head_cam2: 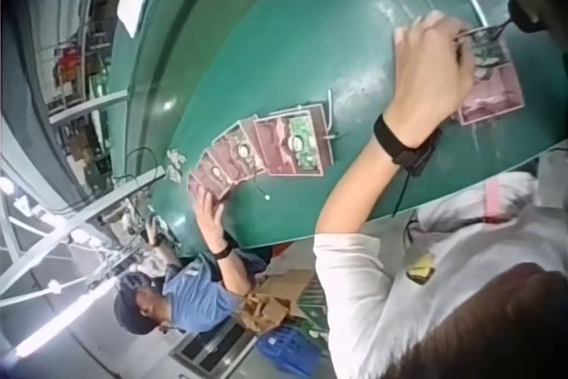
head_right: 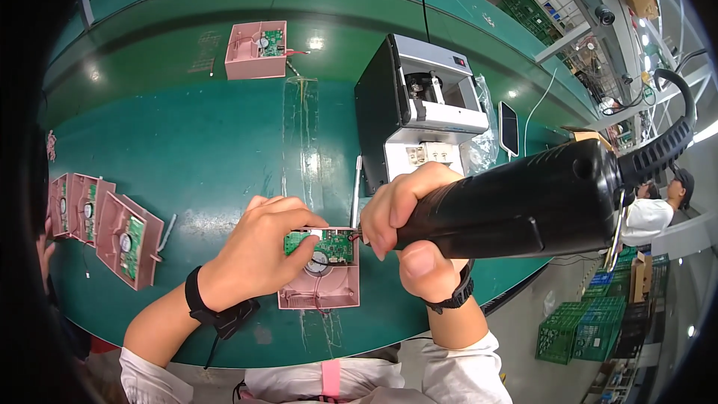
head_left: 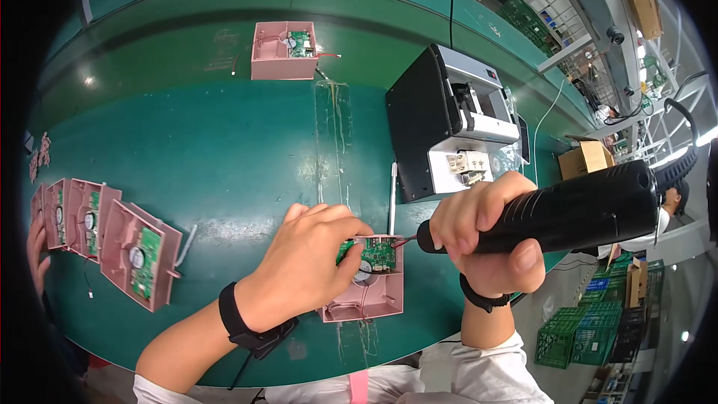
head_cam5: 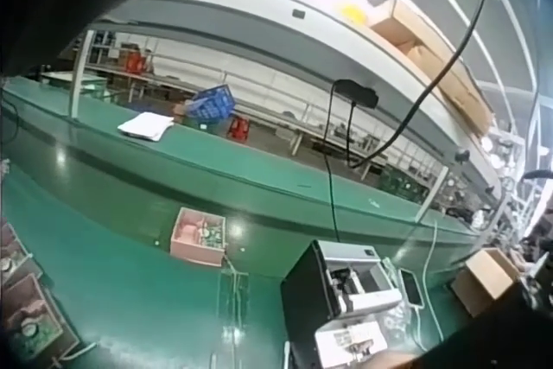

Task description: The person uses a metal tool to press components into a pink plastic housing, then picks up another housing and uses a power screwdriver to drive screws into its circuit board.

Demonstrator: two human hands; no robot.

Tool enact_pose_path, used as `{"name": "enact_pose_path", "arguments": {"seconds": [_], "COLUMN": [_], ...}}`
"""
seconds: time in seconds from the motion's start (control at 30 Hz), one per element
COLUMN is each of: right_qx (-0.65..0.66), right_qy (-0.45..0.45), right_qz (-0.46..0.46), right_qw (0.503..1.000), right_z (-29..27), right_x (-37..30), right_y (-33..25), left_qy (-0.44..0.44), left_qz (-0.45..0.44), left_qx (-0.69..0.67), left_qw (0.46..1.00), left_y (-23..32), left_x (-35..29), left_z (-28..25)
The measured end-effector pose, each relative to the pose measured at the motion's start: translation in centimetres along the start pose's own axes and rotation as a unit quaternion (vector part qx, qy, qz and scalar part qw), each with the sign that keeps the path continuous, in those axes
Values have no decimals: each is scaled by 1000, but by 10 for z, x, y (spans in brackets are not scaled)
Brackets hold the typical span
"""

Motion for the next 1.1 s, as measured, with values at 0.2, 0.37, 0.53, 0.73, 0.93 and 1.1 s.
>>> {"name": "enact_pose_path", "arguments": {"seconds": [0.2, 0.37, 0.53, 0.73, 0.93, 1.1], "right_qx": [12, 23, 6, 1, -38, -138], "right_qy": [0, 0, -2, 27, 73, 150], "right_qz": [9, 13, 18, -9, -137, -118], "right_qw": [1000, 1000, 1000, 1000, 987, 972], "right_z": [-5, -3, -2, -16, -63, -86], "right_x": [-3, -2, -3, -5, 21, 34], "right_y": [10, 13, 13, 11, -34, -22], "left_qy": [3, -3, 18, 46, -4, 1], "left_qz": [-3, -15, -22, -6, 21, 53], "left_qx": [-13, -8, -10, -64, -47, -55], "left_qw": [1000, 1000, 1000, 997, 999, 997], "left_y": [-1, 0, 3, 14, -3, -15], "left_x": [1, 0, -4, -27, -51, -52], "left_z": [2, 1, 2, 4, 7, 13]}}
Point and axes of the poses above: each hand's wrist, its own x-axis towards the middle knuckle, its own z-axis out of the palm, y = z × x, the point moved 1 cm from there along x, towards the middle knuckle, and after that the axes turned 1 degree about -x, right-handed, at the moved point
